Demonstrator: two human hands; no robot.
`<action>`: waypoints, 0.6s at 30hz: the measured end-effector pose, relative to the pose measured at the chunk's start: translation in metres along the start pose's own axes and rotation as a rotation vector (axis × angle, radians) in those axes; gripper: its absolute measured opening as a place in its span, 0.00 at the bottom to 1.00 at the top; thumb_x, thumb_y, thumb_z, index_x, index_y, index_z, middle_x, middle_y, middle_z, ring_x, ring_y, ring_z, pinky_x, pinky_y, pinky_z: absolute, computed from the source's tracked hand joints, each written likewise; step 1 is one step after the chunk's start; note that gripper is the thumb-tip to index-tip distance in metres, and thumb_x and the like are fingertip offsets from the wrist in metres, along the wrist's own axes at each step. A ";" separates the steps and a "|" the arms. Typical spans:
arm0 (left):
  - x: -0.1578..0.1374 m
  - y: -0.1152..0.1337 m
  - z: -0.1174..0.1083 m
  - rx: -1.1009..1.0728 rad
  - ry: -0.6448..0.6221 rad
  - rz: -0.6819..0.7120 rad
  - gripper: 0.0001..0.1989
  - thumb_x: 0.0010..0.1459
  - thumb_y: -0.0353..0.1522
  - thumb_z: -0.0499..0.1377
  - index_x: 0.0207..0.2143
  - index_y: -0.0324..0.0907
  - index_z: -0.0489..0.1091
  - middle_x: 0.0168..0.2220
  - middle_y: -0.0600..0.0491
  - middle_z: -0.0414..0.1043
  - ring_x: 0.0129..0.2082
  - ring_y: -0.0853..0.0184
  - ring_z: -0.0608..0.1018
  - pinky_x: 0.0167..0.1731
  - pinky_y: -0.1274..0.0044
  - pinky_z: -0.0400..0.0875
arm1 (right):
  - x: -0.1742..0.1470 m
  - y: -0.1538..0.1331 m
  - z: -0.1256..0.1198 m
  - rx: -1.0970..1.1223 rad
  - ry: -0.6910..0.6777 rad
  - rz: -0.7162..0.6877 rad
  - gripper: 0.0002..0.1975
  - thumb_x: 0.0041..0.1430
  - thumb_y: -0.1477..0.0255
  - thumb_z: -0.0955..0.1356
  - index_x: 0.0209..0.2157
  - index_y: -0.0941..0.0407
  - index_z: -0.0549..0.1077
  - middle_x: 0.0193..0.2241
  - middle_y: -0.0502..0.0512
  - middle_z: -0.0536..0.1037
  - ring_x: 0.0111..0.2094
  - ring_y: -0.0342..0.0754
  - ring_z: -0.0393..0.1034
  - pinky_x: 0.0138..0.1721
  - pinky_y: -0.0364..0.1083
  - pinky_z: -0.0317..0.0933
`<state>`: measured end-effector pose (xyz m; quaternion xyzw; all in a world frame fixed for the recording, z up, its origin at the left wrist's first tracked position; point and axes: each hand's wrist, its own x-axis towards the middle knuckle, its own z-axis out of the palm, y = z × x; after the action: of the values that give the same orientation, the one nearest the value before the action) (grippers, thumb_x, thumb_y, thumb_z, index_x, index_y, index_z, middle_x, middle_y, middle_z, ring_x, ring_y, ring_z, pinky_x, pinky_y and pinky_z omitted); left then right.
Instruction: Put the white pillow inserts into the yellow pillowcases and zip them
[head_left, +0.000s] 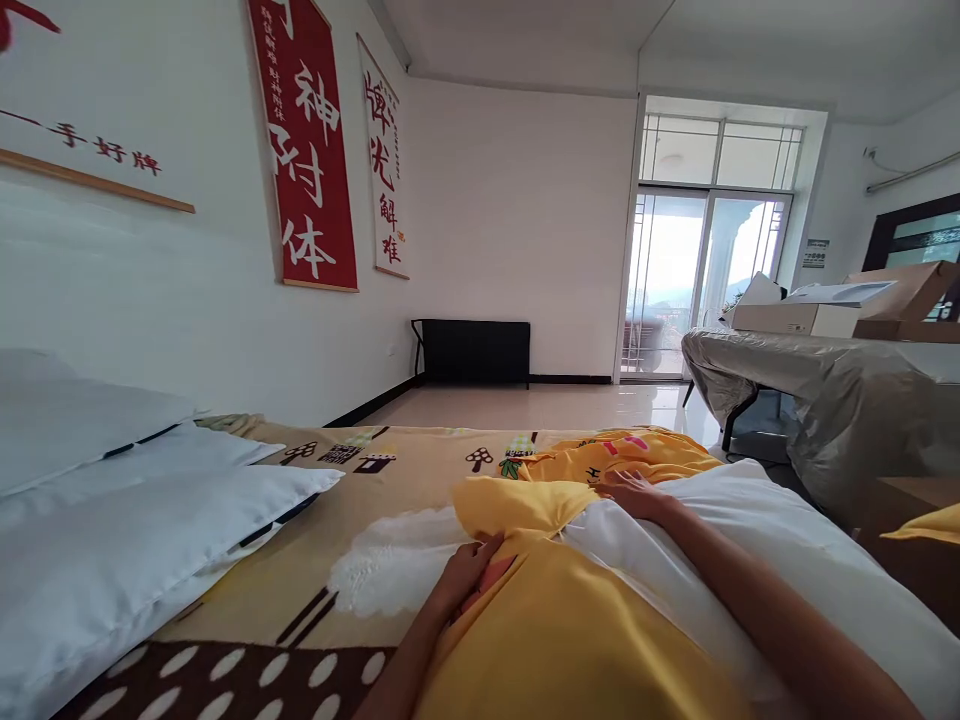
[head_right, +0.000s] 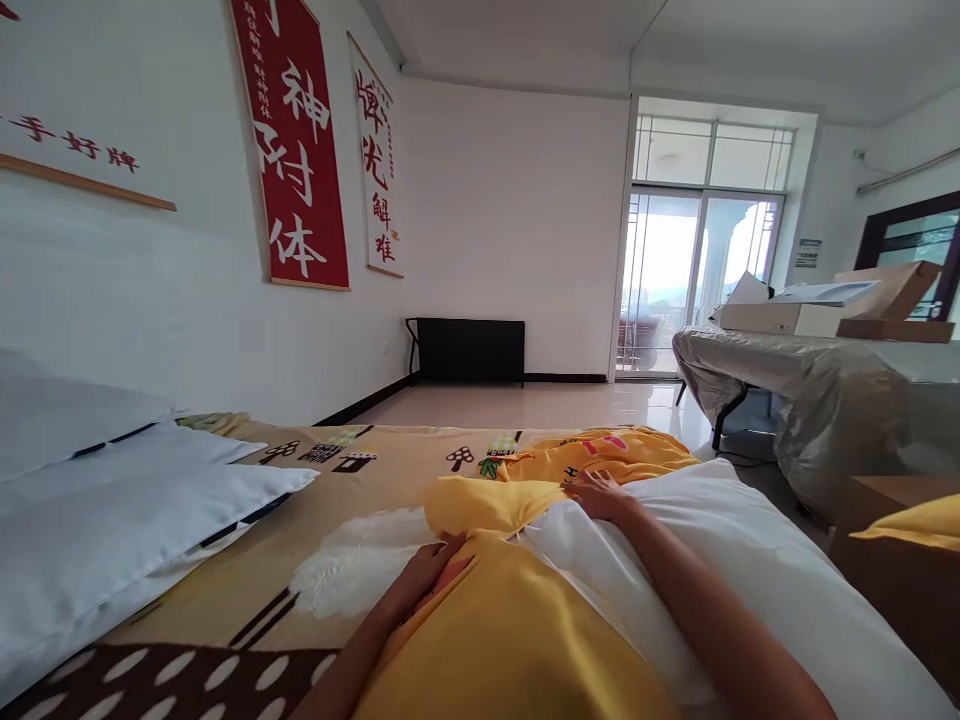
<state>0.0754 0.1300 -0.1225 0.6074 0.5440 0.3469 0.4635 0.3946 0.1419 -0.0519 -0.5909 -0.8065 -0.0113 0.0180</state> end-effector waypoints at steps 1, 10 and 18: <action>-0.001 -0.002 0.000 -0.001 -0.002 0.006 0.34 0.39 0.61 0.55 0.26 0.37 0.72 0.32 0.41 0.77 0.38 0.52 0.76 0.33 0.71 0.68 | 0.000 0.001 0.004 0.017 -0.002 0.005 0.22 0.59 0.65 0.63 0.55 0.51 0.68 0.51 0.60 0.72 0.53 0.55 0.65 0.52 0.52 0.56; -0.016 0.010 -0.004 -0.169 -0.123 0.151 0.24 0.40 0.45 0.63 0.35 0.37 0.73 0.39 0.47 0.78 0.43 0.55 0.76 0.39 0.73 0.70 | -0.019 -0.015 -0.016 0.009 0.167 0.138 0.13 0.56 0.67 0.63 0.41 0.55 0.74 0.39 0.59 0.78 0.40 0.55 0.71 0.36 0.46 0.58; -0.073 0.068 -0.019 -0.429 0.111 0.440 0.24 0.40 0.39 0.65 0.41 0.38 0.71 0.45 0.46 0.75 0.48 0.52 0.73 0.45 0.70 0.70 | -0.117 -0.023 -0.153 -0.495 0.788 0.055 0.12 0.56 0.73 0.60 0.37 0.57 0.73 0.29 0.56 0.78 0.32 0.51 0.70 0.35 0.46 0.53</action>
<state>0.0691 0.0630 -0.0462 0.5790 0.3385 0.5782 0.4645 0.4099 0.0177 0.0957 -0.5493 -0.6953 -0.4264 0.1817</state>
